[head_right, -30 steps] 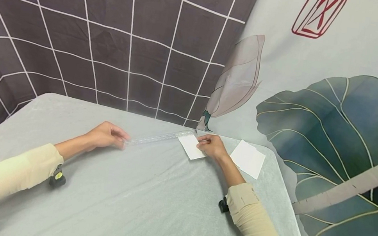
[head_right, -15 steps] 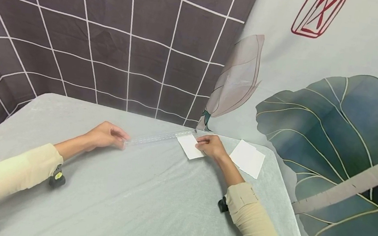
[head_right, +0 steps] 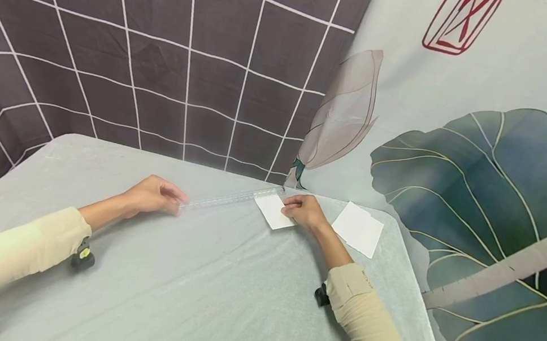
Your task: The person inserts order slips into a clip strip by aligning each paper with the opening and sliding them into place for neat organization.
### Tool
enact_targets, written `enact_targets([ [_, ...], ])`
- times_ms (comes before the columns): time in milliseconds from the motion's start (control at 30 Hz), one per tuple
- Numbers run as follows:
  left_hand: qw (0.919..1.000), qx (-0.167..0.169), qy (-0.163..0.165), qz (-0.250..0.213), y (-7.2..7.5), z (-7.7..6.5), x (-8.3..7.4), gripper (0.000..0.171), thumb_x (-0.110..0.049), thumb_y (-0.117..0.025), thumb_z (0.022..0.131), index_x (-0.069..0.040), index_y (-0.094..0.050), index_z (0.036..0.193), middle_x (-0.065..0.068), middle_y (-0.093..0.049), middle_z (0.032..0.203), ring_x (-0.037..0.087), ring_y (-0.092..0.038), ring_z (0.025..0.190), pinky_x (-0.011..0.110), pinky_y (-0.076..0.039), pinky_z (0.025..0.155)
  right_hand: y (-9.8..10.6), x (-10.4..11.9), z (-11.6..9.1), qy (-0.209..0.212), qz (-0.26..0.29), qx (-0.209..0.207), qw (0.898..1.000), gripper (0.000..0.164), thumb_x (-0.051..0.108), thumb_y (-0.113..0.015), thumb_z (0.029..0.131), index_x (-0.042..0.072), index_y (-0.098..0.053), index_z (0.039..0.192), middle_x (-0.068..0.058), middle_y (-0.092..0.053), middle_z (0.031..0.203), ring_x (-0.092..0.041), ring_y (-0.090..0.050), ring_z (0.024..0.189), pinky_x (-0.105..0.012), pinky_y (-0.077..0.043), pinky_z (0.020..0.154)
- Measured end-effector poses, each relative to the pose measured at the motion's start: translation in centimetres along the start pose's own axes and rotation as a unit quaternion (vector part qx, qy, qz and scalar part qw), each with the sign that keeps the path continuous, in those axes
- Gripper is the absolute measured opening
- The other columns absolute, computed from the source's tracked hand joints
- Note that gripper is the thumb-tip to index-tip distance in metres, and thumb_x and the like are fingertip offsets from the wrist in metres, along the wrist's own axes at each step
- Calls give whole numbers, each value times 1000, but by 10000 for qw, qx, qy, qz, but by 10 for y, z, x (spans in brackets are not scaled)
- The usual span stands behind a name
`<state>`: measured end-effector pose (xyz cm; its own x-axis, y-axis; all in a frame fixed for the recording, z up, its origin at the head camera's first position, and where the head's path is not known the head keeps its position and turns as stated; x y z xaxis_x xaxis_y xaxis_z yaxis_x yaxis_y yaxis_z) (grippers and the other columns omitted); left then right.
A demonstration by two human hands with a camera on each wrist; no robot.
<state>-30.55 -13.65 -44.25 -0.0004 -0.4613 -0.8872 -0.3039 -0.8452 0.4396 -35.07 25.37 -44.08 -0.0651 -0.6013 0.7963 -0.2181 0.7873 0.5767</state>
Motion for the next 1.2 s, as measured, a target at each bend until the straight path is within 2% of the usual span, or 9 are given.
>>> enact_targets([
  [433,10000,12,0,30,0,1,0,45,2,-89,81,6,-82,124,19,-84,120,7,-68,91,20,-55,83,-2,0,0,-67,94,34,9999,36,4,-76,102,-10,-74,135,0,-77,98,-5,-62,85,-17,-51,73],
  [833,10000,14,6,33,0,1,0,45,2,-88,80,6,-82,125,19,-84,120,7,-68,91,20,-56,83,-5,2,1,-22,162,99,9998,37,3,-77,101,-9,-74,136,0,-79,99,-4,-62,84,-17,-51,72],
  [1200,10000,-1,16,73,1,2,1,44,2,-88,80,6,-82,123,16,-85,116,7,-68,92,20,-56,83,-8,2,1,-19,234,191,9995,37,2,-77,101,-10,-73,136,3,-75,95,-6,-59,81,-18,-48,69],
])
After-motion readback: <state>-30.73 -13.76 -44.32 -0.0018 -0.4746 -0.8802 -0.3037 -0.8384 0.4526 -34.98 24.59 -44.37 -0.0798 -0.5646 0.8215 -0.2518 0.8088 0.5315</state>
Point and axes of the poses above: each hand's wrist, its own z-axis towards the middle knuckle, its own y-axis out of the back of the hand, x = y × z, the point moved 7 cm from there along z, towards the middle knuckle
